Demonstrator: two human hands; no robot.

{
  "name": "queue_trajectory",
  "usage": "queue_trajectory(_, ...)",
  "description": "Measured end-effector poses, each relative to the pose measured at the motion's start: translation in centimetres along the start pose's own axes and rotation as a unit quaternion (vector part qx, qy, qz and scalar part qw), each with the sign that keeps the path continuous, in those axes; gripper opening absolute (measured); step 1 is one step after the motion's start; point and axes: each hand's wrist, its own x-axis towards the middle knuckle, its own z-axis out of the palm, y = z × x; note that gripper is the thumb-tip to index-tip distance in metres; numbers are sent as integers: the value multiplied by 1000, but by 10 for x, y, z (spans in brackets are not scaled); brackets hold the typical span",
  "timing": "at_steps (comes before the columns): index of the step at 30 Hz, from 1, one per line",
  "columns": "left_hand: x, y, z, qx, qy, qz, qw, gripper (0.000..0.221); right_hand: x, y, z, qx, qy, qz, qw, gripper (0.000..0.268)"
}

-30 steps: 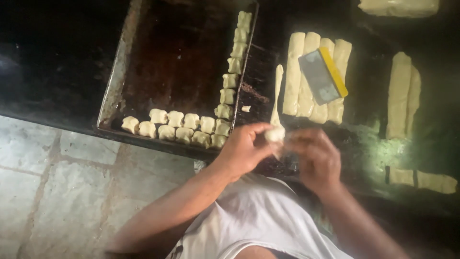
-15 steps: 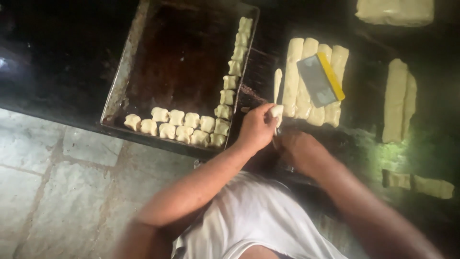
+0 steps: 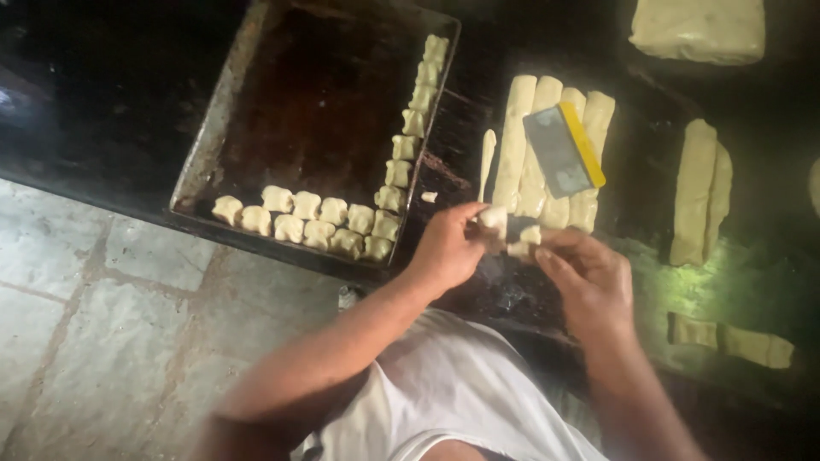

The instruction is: Manually fold and shape small pieces of dough and place them into a baking tray.

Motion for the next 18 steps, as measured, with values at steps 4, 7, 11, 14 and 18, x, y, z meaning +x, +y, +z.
queue_trajectory(4, -9, 14, 4, -24, -62, -91, 994, 33, -10, 5, 23, -226, 115, -169, 952, 20)
queue_trajectory(7, -10, 17, -2, -218, -82, -144, 962, 38, -10, 12, 29, -285, 128, -321, 894, 25)
queue_trajectory(11, -13, 31, -10, -267, -116, -209, 934, 32, -4, 19, 28, -324, 85, -390, 858, 40)
queue_trajectory(14, -14, 22, -11, -264, -133, -214, 931, 27, 2, 25, 23, -348, 63, -412, 840, 38)
queue_trajectory(18, -15, 14, -26, -175, -106, -121, 971, 30, 11, 7, 17, -340, -28, -422, 840, 29)
